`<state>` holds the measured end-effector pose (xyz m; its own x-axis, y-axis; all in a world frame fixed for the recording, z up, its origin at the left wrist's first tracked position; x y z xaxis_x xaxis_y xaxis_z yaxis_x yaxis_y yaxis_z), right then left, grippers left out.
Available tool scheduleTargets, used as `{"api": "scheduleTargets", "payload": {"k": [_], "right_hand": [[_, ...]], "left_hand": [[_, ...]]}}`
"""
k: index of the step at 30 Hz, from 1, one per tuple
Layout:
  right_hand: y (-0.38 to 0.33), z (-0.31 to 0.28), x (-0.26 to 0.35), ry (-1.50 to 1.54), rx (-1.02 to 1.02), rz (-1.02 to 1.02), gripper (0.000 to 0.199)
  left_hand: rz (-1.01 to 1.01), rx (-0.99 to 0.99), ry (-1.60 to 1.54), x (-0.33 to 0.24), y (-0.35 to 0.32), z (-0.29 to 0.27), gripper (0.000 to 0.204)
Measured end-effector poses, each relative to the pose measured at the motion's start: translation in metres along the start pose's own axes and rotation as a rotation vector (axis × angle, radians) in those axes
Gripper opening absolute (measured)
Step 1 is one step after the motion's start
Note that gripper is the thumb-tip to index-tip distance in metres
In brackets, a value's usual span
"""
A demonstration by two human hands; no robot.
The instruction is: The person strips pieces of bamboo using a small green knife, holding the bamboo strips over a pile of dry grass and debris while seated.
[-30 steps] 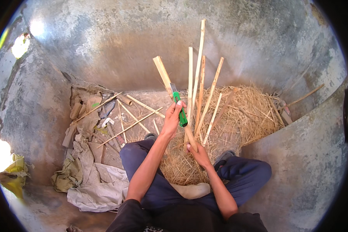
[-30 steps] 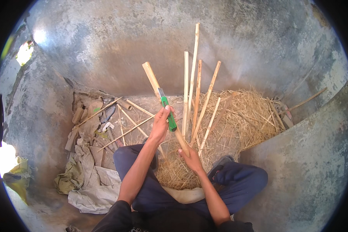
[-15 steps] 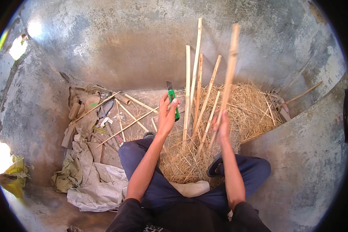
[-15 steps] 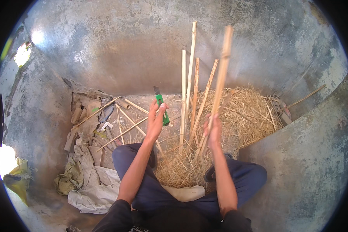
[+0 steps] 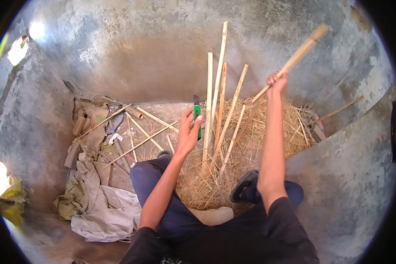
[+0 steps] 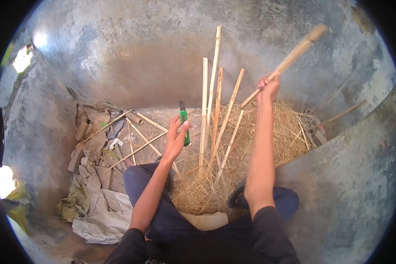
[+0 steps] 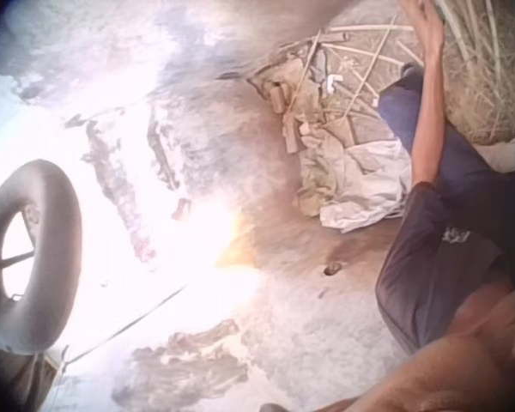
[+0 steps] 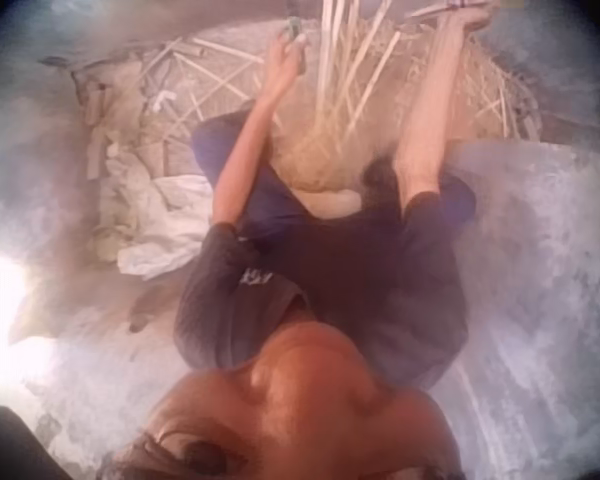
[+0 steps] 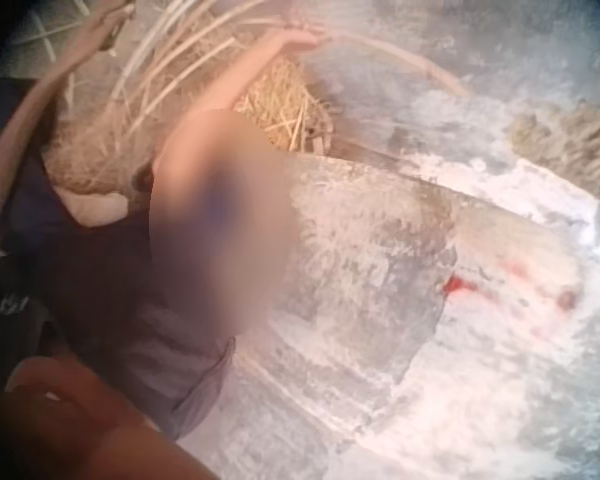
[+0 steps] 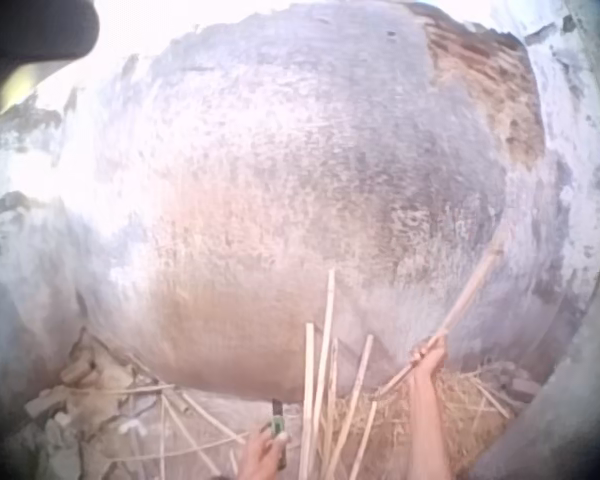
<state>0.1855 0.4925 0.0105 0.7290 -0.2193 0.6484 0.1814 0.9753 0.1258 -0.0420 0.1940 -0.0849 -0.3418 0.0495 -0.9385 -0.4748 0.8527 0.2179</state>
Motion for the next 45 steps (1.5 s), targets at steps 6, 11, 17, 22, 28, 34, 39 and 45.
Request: {"api": "scheduleTargets", "payload": {"k": [6,11,17,22,28,34,39,45], "right_hand": [[0.007,-0.007,-0.012,0.111,-0.096,0.145,0.039],[0.013,-0.014,-0.015,0.399,-0.164,0.038,0.039],[-0.009,-0.016,-0.041,0.283,-0.173,0.067,0.047],[-0.012,-0.024,-0.048,0.168,-0.091,0.457,0.05],[-0.139,-0.012,-0.049,0.15,-0.131,0.313,0.05],[-0.259,-0.041,-0.043,-0.215,0.096,0.45,0.047],[-0.318,-0.05,-0.023,-0.263,0.266,0.582,0.044],[-0.352,-0.066,0.001,-0.284,0.474,0.533,0.034]], "left_hand": [[0.049,0.011,0.014,0.003,-0.002,0.003,0.035],[0.094,0.053,0.092,0.016,0.0,0.001,0.037],[-0.012,0.095,0.019,0.009,0.001,-0.008,0.036],[-0.139,0.203,-0.223,0.011,0.002,0.0,0.04],[-0.164,0.218,-0.358,0.009,0.009,-0.014,0.037],[-0.249,0.262,-0.427,-0.01,0.004,-0.009,0.033],[-0.341,0.347,-0.119,-0.03,-0.004,-0.002,0.059],[-0.257,0.422,-0.092,-0.075,-0.022,0.012,0.094]]}}
Point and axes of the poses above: each hand's wrist, its own y-axis towards the middle knuckle, its own z-axis out of the palm, x = y × z, the point moved 1 cm from there along y, towards the middle knuckle, and after that the axes turned 9 degrees about y, right-handed, at the moved point
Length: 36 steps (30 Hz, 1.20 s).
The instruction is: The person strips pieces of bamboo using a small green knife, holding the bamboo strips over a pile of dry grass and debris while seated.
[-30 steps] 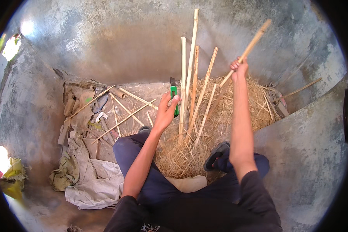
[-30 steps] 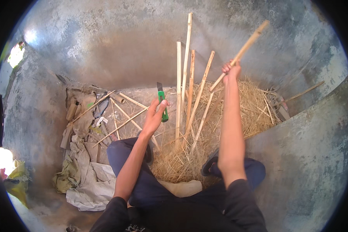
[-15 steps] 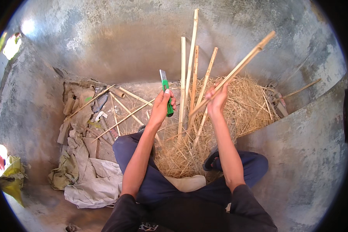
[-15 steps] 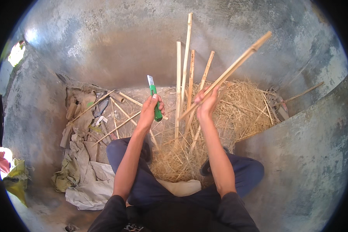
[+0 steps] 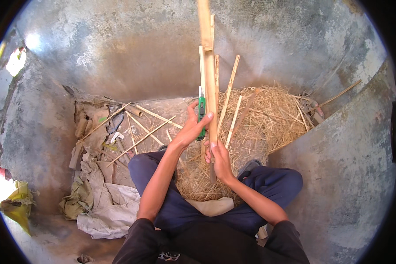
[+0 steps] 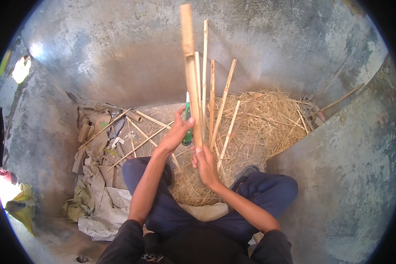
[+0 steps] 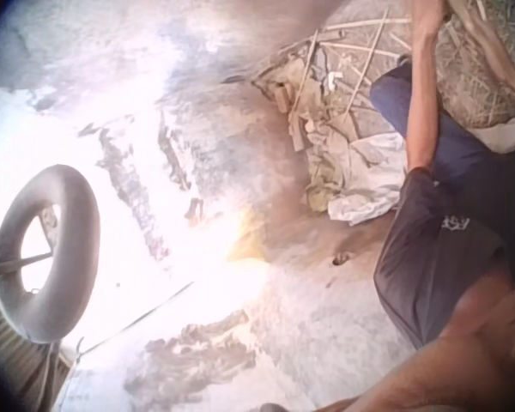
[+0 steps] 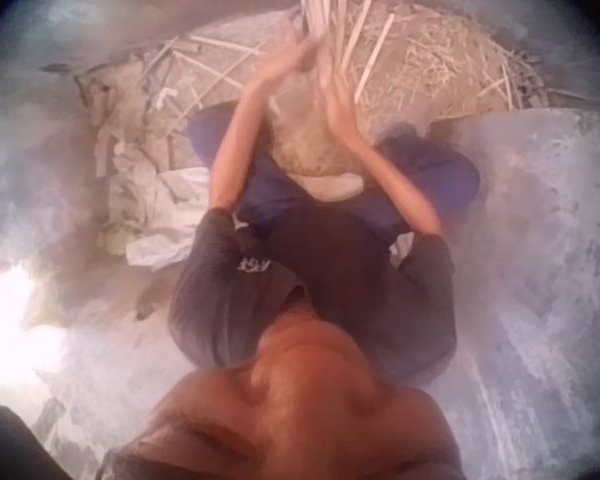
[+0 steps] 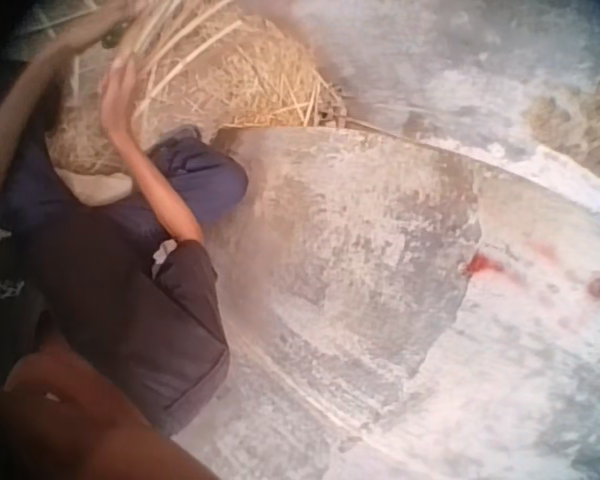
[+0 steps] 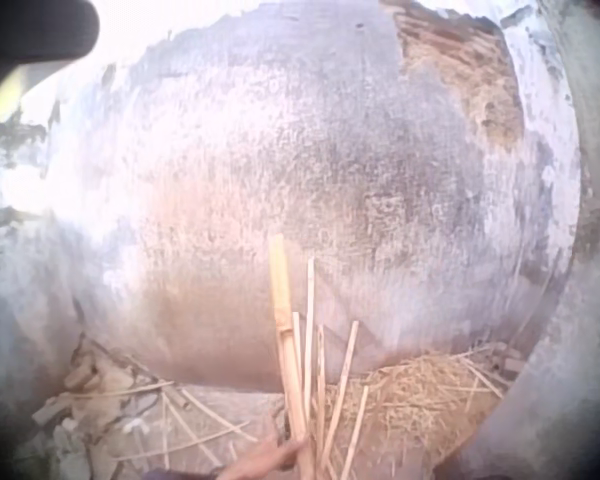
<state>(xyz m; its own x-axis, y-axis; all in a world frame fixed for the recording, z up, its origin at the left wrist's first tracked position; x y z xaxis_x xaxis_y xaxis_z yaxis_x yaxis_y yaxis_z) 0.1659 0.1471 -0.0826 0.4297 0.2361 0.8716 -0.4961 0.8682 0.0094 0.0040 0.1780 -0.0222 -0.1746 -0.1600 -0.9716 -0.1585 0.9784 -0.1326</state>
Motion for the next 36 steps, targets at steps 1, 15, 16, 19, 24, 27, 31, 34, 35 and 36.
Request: {"api": "scheduleTargets", "payload": {"k": [1,15,16,19,24,27,31,34,35,36], "right_hand": [[-0.005,-0.003,0.0,-0.089,0.036,-0.019,0.035],[0.014,-0.077,0.035,-0.232,0.019,-0.148,0.048],[0.017,-0.079,0.043,-0.205,-0.003,-0.16,0.047],[0.021,-0.071,0.068,-0.207,-0.03,-0.266,0.041],[0.021,-0.073,0.081,-0.146,-0.002,-0.294,0.032],[0.023,-0.075,0.088,-0.189,-0.125,-0.243,0.028],[0.024,-0.086,0.094,-0.016,-0.42,-0.322,0.025],[0.021,-0.099,0.11,0.151,-0.396,-0.368,0.018],[0.019,-0.109,0.114,0.173,-0.386,-0.387,0.017],[0.016,-0.105,0.124,0.256,-0.396,-0.353,0.016]], "left_hand": [[0.079,-0.022,0.031,-0.001,-0.003,0.005,0.094],[0.225,0.005,-0.147,-0.005,-0.021,0.033,0.081],[0.211,0.042,-0.155,-0.003,-0.022,0.038,0.085],[0.196,0.136,-0.143,-0.004,-0.024,0.051,0.096],[0.274,0.236,-0.028,-0.023,-0.029,0.077,0.108],[0.36,0.245,0.17,-0.025,-0.028,0.081,0.107],[0.546,0.101,0.466,-0.034,-0.031,0.078,0.097],[0.401,0.135,0.525,-0.052,-0.047,0.056,0.085],[0.313,0.172,0.524,-0.062,-0.056,0.048,0.081],[0.305,0.156,0.582,-0.069,-0.066,0.037,0.071]]}}
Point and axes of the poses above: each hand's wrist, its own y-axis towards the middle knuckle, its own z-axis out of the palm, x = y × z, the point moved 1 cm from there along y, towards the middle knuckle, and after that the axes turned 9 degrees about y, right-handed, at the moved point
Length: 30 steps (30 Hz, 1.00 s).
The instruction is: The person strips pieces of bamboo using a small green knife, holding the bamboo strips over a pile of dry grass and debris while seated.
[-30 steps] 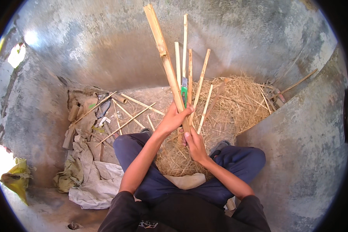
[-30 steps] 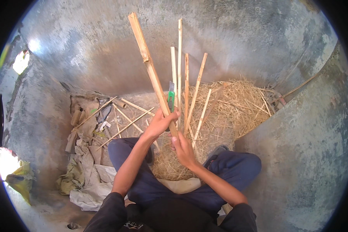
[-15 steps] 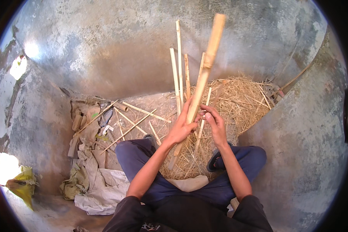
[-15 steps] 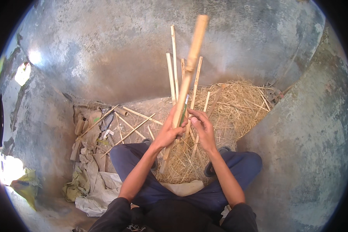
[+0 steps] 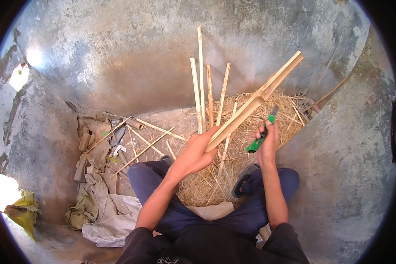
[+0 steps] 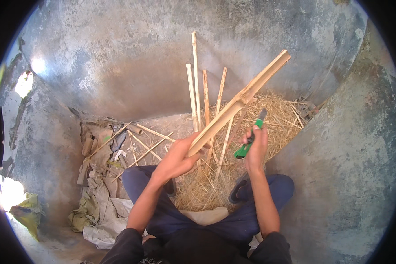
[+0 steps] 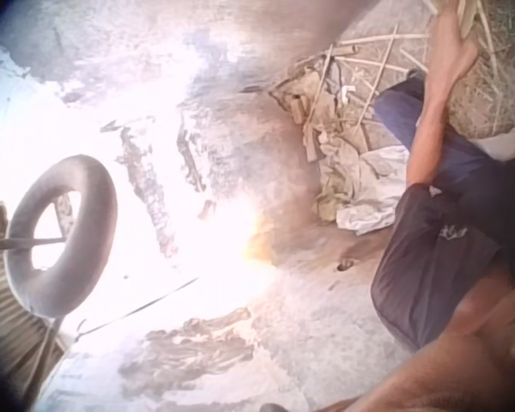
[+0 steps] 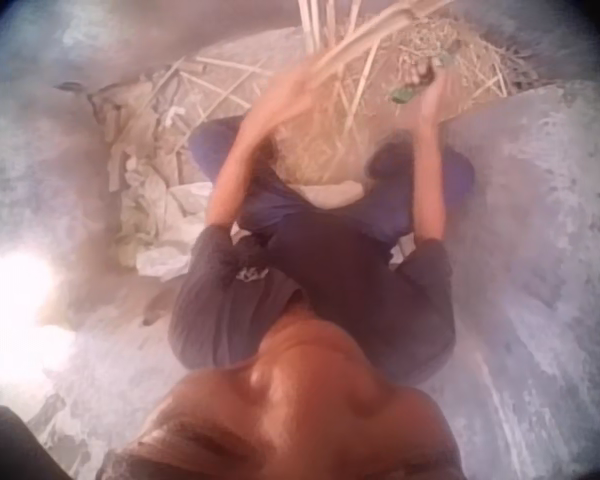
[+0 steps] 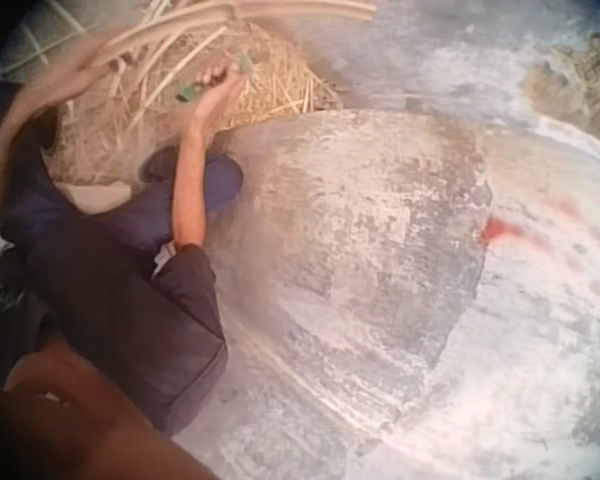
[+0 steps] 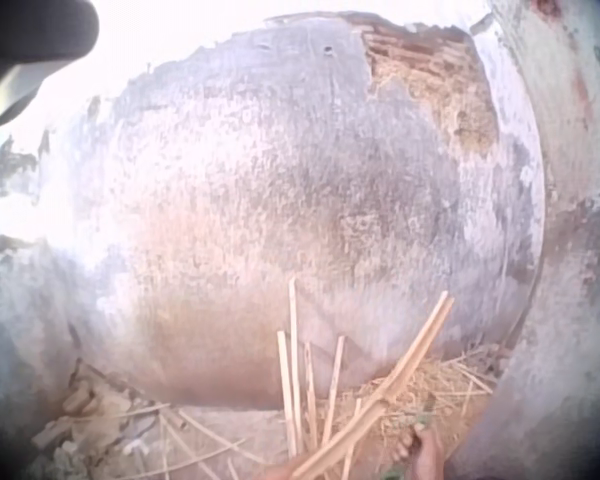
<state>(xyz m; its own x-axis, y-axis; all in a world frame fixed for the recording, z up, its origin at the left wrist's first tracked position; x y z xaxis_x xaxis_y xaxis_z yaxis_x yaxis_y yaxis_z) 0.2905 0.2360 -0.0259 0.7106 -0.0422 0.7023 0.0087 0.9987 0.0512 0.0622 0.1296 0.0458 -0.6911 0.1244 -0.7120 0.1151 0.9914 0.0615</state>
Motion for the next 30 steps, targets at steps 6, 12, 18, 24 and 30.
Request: {"api": "scheduleTargets", "payload": {"k": [6,12,18,24,30], "right_hand": [[-0.004,0.007,0.041,0.069,0.164,0.03,0.035],[-0.017,0.033,0.033,-0.056,0.148,0.005,0.042],[-0.02,0.024,0.013,-0.118,0.101,0.081,0.017],[-0.028,0.019,-0.008,-0.051,0.076,0.055,0.019],[-0.04,0.018,-0.021,-0.059,0.187,0.152,0.017]], "left_hand": [[0.013,-0.12,0.195,-0.009,-0.05,-0.027,0.058],[-0.02,-0.054,0.258,0.001,-0.083,-0.021,0.058],[-0.093,0.02,0.179,0.019,-0.098,-0.012,0.061],[-0.05,0.073,0.277,0.034,-0.091,-0.009,0.073],[-0.044,0.1,0.003,0.011,-0.057,-0.003,0.066]]}}
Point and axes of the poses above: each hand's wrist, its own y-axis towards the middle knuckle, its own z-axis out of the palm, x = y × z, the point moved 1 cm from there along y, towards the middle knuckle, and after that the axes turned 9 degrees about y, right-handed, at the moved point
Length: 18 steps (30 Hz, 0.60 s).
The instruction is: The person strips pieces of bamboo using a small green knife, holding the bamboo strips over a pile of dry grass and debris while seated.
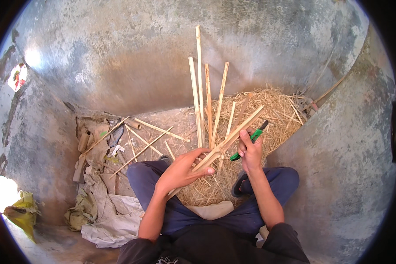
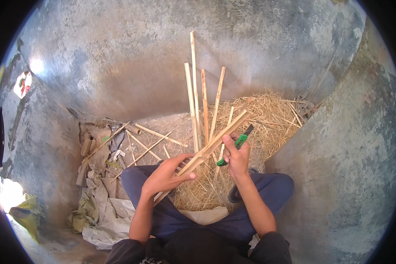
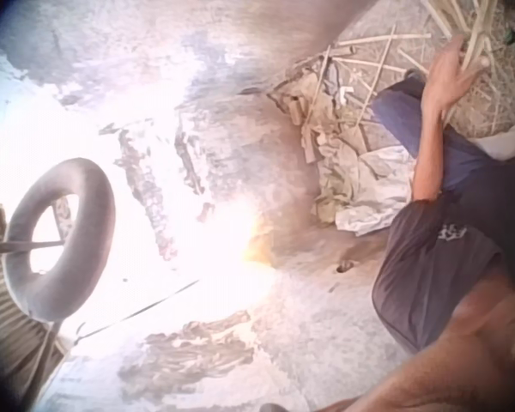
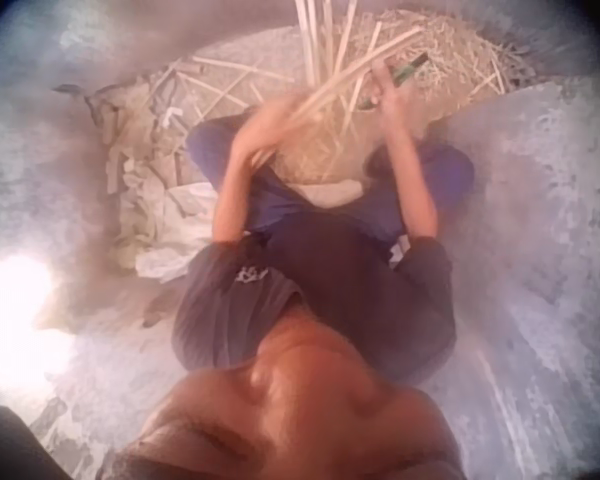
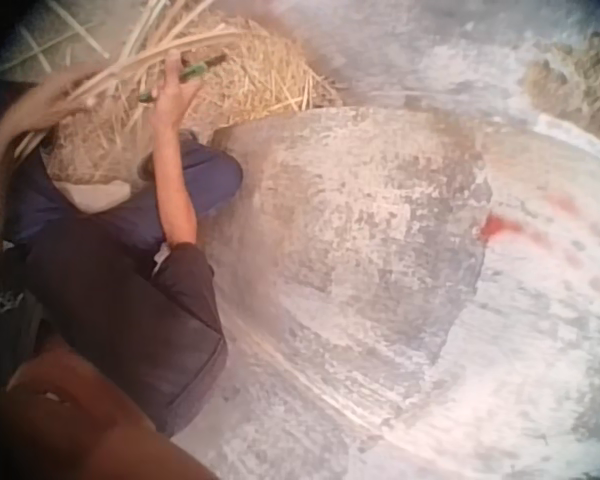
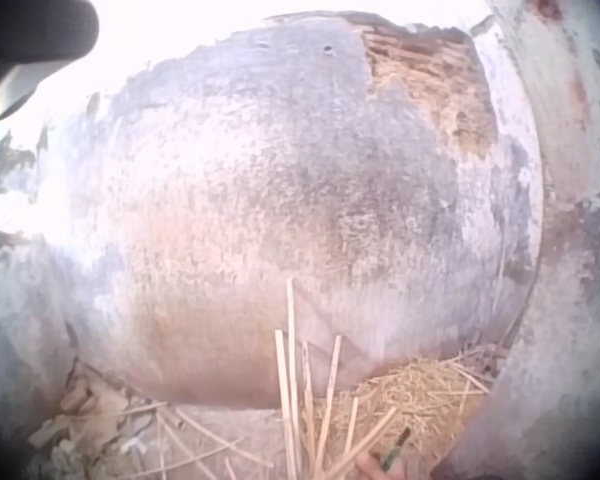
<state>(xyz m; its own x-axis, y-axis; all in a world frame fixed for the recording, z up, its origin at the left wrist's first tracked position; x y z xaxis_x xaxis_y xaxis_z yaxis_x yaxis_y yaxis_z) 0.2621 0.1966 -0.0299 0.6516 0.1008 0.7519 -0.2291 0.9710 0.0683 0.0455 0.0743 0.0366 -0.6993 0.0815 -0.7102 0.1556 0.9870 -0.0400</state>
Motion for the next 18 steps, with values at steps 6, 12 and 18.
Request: {"api": "scheduleTargets", "payload": {"k": [6,12,18], "right_hand": [[-0.005,-0.002,0.007,-0.246,-0.08,-0.018,0.026],[-0.011,-0.019,0.029,-0.935,0.035,-0.626,0.02],[-0.005,0.006,0.036,-1.248,0.569,-0.617,0.043]], "left_hand": [[-0.114,0.187,-0.291,0.025,0.008,0.031,0.043],[-0.116,-0.122,0.124,0.023,0.002,0.043,0.041],[-0.212,-0.165,0.196,0.014,0.007,0.05,0.043]]}}
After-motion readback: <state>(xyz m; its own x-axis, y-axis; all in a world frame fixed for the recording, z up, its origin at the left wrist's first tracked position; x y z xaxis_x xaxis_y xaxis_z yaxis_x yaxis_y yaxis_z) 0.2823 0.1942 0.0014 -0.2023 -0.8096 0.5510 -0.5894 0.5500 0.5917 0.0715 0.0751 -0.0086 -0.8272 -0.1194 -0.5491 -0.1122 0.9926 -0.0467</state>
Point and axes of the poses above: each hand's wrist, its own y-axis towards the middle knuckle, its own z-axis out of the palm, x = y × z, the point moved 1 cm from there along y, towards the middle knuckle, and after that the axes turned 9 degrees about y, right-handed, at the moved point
